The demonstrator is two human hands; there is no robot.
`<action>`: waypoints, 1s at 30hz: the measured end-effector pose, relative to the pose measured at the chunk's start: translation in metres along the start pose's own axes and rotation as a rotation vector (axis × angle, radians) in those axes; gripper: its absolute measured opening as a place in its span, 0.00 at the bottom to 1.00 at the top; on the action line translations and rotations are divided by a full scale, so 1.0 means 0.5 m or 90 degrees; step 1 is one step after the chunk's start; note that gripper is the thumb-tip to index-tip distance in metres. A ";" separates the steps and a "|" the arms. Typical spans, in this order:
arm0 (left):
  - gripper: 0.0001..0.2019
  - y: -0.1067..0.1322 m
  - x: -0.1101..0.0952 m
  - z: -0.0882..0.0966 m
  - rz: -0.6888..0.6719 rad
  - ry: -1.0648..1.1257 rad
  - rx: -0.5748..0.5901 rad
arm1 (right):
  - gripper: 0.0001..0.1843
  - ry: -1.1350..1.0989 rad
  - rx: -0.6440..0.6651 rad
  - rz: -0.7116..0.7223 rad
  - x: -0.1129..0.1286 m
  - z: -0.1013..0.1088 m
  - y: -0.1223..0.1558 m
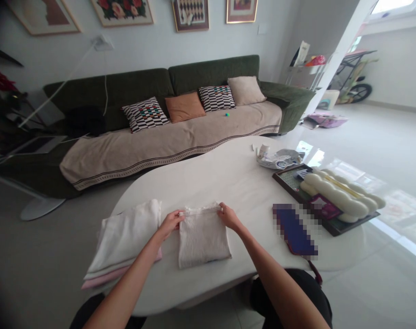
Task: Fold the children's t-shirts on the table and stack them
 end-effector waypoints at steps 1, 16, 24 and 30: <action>0.14 -0.005 -0.011 0.004 -0.023 -0.025 -0.013 | 0.11 0.011 -0.009 0.003 0.002 0.005 -0.006; 0.23 0.034 -0.057 -0.110 -0.439 -0.612 -0.189 | 0.25 0.308 -0.154 0.184 0.110 -0.064 0.048; 0.26 0.027 -0.003 -0.139 -0.403 -0.792 -0.190 | 0.28 0.375 -0.082 0.138 0.062 -0.122 0.043; 0.27 0.051 0.004 -0.140 -0.390 -0.806 -0.218 | 0.27 0.364 -0.041 0.142 0.074 -0.121 0.064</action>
Point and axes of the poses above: each hand's wrist, its own y-axis away from the middle knuckle, its own z-axis out of the back of the hand, x = y × z, the point moved 7 cm from there along -y, towards the middle knuckle, and after that the axes turned 2 degrees about x, right-handed, at the moved point
